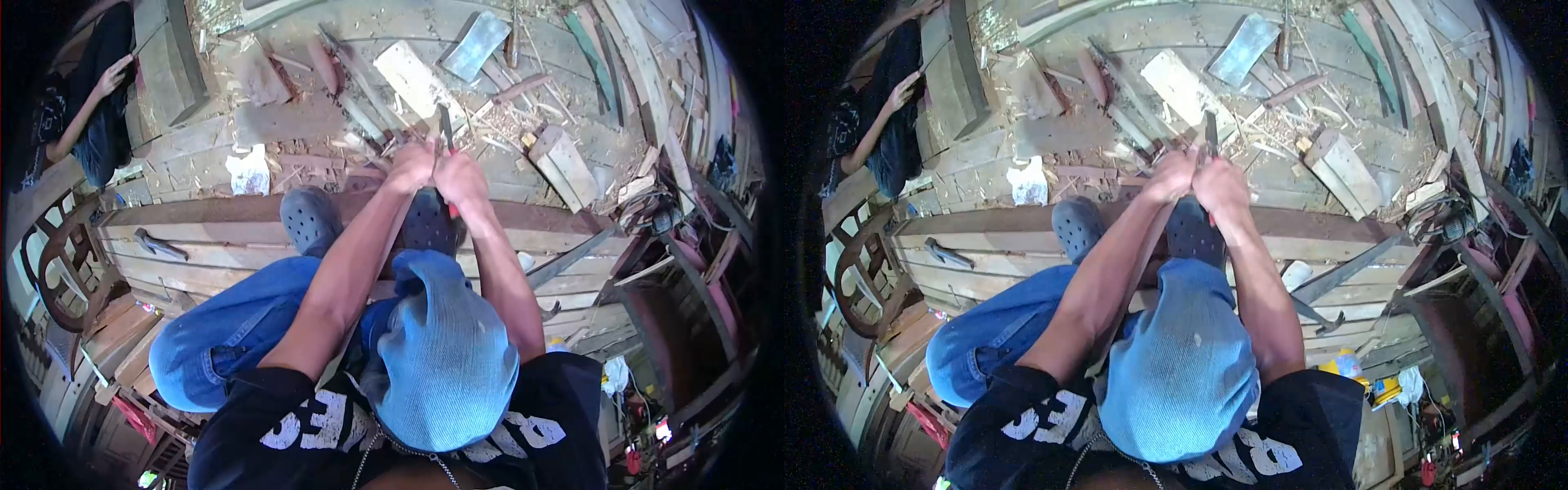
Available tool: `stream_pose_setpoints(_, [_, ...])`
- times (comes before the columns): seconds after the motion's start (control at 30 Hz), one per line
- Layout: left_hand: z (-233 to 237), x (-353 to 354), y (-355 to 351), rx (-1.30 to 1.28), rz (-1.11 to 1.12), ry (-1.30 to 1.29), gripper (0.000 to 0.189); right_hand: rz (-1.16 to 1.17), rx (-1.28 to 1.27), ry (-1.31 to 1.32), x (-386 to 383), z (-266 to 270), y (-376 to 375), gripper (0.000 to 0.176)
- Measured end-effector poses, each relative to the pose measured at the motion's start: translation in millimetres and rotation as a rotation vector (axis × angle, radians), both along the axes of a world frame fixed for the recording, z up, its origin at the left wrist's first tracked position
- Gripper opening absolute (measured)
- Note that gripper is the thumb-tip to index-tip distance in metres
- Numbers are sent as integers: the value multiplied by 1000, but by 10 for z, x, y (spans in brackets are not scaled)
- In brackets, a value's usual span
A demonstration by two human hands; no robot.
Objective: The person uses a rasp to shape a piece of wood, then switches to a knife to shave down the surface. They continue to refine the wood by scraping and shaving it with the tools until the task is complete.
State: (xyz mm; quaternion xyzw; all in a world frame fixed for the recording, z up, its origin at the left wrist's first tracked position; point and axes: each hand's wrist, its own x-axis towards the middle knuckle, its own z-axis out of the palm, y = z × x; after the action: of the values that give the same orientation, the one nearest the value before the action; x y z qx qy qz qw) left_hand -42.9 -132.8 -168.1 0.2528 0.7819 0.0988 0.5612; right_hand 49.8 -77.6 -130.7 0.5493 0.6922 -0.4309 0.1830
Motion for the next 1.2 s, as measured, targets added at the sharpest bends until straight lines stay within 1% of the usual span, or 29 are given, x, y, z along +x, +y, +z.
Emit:
stream_pose_setpoints(0.03, [204, -86, 102, -183, 87, -78, 64, 7, -14, -41, 47, 23, 15, 48])
stream_pose_setpoints(0.07, [155, -102, 96, -185, 93, -74, 64, 18, -43, -86, 108, 40, -16, 46])
stream_pose_setpoints(0.1, [140, -86, 70, -131, 55, -40, 62, -91, -61, -38, 162, 101, -48, 43])
stream_pose_setpoints(0.13, [131, -66, 36, -76, 12, -10, 60, -88, -76, -44, 213, 165, -98, 43])
stream_pose_setpoints(0.17, [106, -76, 66, -202, 27, -87, 59, -79, -99, -73, 256, 237, -93, 43])
stream_pose_setpoints(0.2, [47, -66, 62, -199, 26, -87, 59, -72, -115, -99, 276, 299, -71, 42])
stream_pose_setpoints(0.23, [-36, -36, 34, -195, 38, -45, 59, -16, -93, -98, 343, 245, -123, 42])
stream_pose_setpoints(0.27, [-110, -9, 6, -192, 50, -3, 59, -17, -91, -101, 359, 249, -146, 42])
stream_pose_setpoints(0.33, [-92, -19, 13, -190, 61, -5, 58, -28, -112, -95, 315, 266, -202, 43])
stream_pose_setpoints(0.4, [-42, -12, 41, -212, 5, 20, 57, -50, -117, -88, 257, 298, -184, 43])
stream_pose_setpoints(0.43, [-71, 23, 25, -208, 9, 89, 56, -17, -128, -101, 225, 316, -150, 42])
stream_pose_setpoints(0.47, [-70, 31, 11, -211, 12, 86, 56, 16, -142, -119, 211, 339, -123, 41])
stream_pose_setpoints(0.5, [-35, 38, 8, -180, 7, 99, 55, 17, -144, -123, 197, 356, -96, 41])
stream_pose_setpoints(0.57, [44, 37, 11, -97, -18, 107, 54, 100, -179, -64, 144, 389, -14, 38])
stream_pose_setpoints(0.6, [53, 44, 2, -92, -20, 102, 54, 97, -175, -69, 116, 419, 20, 38])
stream_pose_setpoints(0.67, [66, 60, -19, -17, -65, 152, 53, 122, -249, -116, 45, 479, 48, 36])
stream_pose_setpoints(0.7, [-24, 97, -66, 28, -97, 202, 53, 155, -238, -151, 13, 500, 44, 36])
stream_pose_setpoints(0.77, [-248, 135, -156, 55, -137, 213, 53, 117, -204, -144, 46, 289, -157, 35])
stream_pose_setpoints(0.8, [-197, 116, -134, 81, -175, 231, 53, 82, -169, -130, 13, 293, -196, 35])
stream_pose_setpoints(0.83, [-67, 98, -73, 23, -53, 171, 55, 36, -192, -60, 38, 323, -196, 36])
stream_pose_setpoints(0.87, [-89, 108, -101, 19, -54, 168, 55, 35, -195, -64, 38, 334, -211, 36])
stream_pose_setpoints(0.93, [-126, 86, -106, 36, -61, 174, 55, 134, -90, -39, 15, 332, -208, 38])
stream_pose_setpoints(0.97, [-136, 83, -103, 41, -65, 175, 55, 131, -85, -38, -1, 337, -203, 38])
stream_pose_setpoints(1.03, [-6, 89, -72, 48, -48, 188, 55, 100, -79, -47, 5, 363, -214, 41])
stream_pose_setpoints(1.07, [-52, 89, -106, 53, -52, 187, 55, 95, -75, -48, 30, 266, -247, 41])
stream_pose_setpoints(1.1, [-183, 80, -158, 129, -157, 212, 55, 120, -43, -73, 63, 87, -298, 39])
stream_pose_setpoints(1.13, [-232, 84, -178, 204, -261, 235, 54, 145, -12, -100, 1, 166, -279, 37])
stream_pose_setpoints(1.17, [-272, 113, -186, 192, -223, 258, 54, 69, -9, -101, 17, 291, -250, 36])
stream_pose_setpoints(1.2, [-206, 149, -158, 202, -226, 262, 54, 64, 1, -99, 51, 265, -236, 36])
